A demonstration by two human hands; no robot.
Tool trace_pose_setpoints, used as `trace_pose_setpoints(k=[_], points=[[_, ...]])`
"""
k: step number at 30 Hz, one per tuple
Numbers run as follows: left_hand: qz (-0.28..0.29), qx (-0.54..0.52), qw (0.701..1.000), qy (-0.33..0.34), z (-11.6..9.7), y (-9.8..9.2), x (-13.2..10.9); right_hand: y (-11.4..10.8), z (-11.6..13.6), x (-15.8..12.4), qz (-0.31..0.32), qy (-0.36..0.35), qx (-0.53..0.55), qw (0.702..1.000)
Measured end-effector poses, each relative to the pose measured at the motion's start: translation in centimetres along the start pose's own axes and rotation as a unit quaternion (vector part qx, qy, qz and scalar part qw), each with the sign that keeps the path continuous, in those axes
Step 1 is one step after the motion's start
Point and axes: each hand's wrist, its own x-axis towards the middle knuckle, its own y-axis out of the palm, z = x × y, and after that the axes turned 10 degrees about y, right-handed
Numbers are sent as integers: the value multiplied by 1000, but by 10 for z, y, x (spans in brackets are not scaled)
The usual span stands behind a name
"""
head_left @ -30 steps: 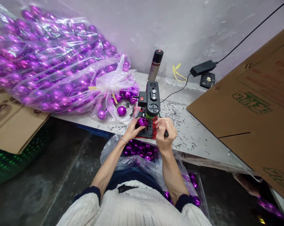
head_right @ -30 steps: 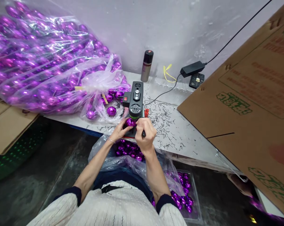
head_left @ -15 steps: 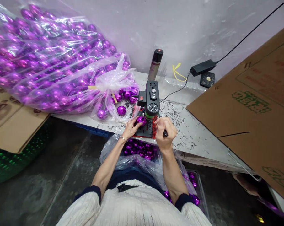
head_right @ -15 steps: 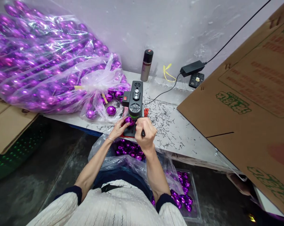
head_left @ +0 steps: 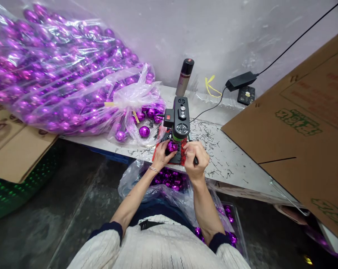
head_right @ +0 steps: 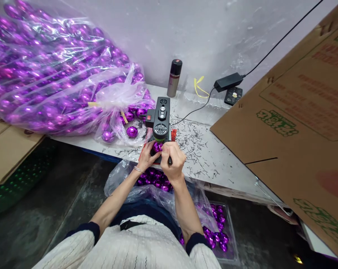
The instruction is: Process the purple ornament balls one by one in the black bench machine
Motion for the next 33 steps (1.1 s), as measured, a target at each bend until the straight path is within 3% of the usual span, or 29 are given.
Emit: trace_pose_setpoints(k=[9,18,33], points=[[23,-11,1000,17,13,4,-11,4,-6,-13,-11,-1,12,1000],[19,-5,999,39,12,3,-10,18,-28,-42,-36,-9,28,999],[18,-4,999,29,10,3,-11,23,-44,-52,-41,-29,24,998]])
